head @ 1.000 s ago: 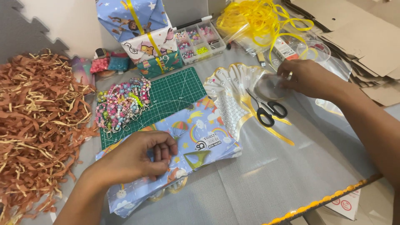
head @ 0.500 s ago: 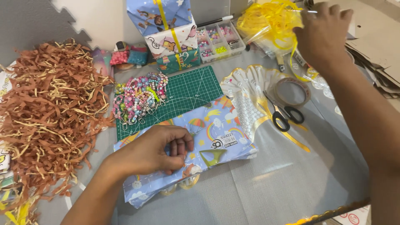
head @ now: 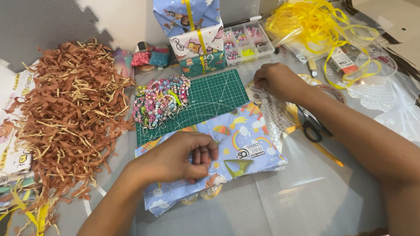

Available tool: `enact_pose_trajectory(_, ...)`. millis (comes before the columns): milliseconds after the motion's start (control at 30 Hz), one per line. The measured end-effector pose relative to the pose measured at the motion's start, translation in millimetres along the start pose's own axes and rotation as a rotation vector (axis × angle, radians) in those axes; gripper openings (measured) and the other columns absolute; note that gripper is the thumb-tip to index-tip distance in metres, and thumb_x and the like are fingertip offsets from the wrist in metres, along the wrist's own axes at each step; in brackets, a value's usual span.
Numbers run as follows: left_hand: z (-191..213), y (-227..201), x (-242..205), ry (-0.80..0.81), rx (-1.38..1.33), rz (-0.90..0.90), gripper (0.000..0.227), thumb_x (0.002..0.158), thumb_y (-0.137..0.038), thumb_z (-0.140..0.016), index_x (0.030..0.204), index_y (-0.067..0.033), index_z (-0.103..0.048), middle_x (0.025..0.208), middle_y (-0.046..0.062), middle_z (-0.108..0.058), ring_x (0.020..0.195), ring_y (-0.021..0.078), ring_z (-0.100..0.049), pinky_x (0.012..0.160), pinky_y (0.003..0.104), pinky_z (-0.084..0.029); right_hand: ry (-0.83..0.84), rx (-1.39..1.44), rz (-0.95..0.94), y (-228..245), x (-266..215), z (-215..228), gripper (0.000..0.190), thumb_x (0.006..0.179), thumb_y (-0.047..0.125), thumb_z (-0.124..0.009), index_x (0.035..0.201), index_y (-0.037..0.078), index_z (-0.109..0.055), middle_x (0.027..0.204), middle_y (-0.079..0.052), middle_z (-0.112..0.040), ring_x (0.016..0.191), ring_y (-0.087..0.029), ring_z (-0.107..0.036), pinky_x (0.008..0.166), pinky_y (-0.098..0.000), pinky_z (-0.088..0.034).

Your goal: The person fills a cardboard box with shredded paper, places a packaged keychain inside, closes the box, and then wraps the box in decorative paper by folding the paper around it and securing it with adhesive tape.

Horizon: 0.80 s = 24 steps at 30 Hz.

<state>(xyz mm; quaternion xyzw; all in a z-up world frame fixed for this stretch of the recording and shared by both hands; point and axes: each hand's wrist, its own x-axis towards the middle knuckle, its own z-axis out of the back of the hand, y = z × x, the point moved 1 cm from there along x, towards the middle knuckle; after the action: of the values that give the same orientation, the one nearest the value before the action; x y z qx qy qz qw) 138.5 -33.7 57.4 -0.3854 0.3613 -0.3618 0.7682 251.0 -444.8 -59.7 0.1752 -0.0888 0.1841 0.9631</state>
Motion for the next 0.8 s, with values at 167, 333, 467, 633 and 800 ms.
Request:
enact_pose_trajectory(167, -0.3, -3.7, -0.3, -0.002, -0.020, 0.030, 0.025, 0.086, 0.004, -0.081, 0.107, -0.0096, -0.079, 0.075, 0.002, -0.074, 0.061, 0.0083, -0.068, 0.059, 0.025, -0.055, 0.096, 0.007, -0.016, -0.1, 15.3, 18.6, 0.017, 0.096, 0.003, -0.075, 0.104, 0.012, -0.087, 0.100, -0.007, -0.087, 0.092, -0.031, -0.080, 0.087, -0.0447, -0.058)
enact_pose_trajectory(333, 0.0, -0.3, 1.5, 0.000, 0.001, 0.030, 0.024, 0.086, -0.002, -0.083, 0.108, -0.0111, -0.080, 0.077, 0.000, -0.075, 0.066, 0.0066, -0.068, 0.064, 0.024, -0.055, -0.173, 0.079, 0.095, 5.9, 54.6, 39.6, 0.014, 0.102, 0.000, -0.076, 0.111, 0.003, -0.087, 0.108, -0.013, -0.087, 0.097, -0.034, -0.080, 0.090, -0.0471, -0.060)
enact_pose_trajectory(467, -0.5, -0.5, 1.0, 0.007, -0.006, 0.029, 0.024, 0.086, -0.002, -0.080, 0.108, -0.0112, -0.080, 0.077, -0.001, -0.075, 0.066, 0.0059, -0.067, 0.063, 0.024, -0.054, -0.416, 0.060, 0.141, 2.4, 93.1, 48.1, 0.015, 0.101, -0.003, -0.078, 0.111, 0.004, -0.088, 0.104, -0.014, -0.086, 0.091, -0.030, -0.079, 0.085, -0.0425, -0.059)
enact_pose_trajectory(633, 0.4, -4.2, 0.0, 0.013, -0.019, 0.034, 0.025, 0.085, 0.000, -0.079, 0.108, -0.0097, -0.079, 0.076, 0.001, -0.075, 0.064, 0.0073, -0.069, 0.060, 0.024, -0.053, -0.528, 0.118, 0.063, 6.3, 117.3, 52.0, 0.013, 0.101, -0.002, -0.078, 0.107, 0.007, -0.087, 0.094, -0.008, -0.084, 0.083, -0.023, -0.077, 0.075, -0.0391, -0.059)
enact_pose_trajectory(800, 1.5, -10.0, -0.3, 0.018, -0.021, 0.096, 0.026, 0.084, 0.002, -0.076, 0.108, -0.0089, -0.079, 0.074, 0.004, -0.075, 0.060, 0.0098, -0.069, 0.057, 0.026, -0.053, -0.591, 0.043, 0.108, 3.9, 138.7, 41.7, 0.020, 0.093, -0.004, -0.075, 0.104, 0.007, -0.087, 0.095, -0.011, -0.087, 0.080, -0.029, -0.079, 0.071, -0.0431, -0.061)
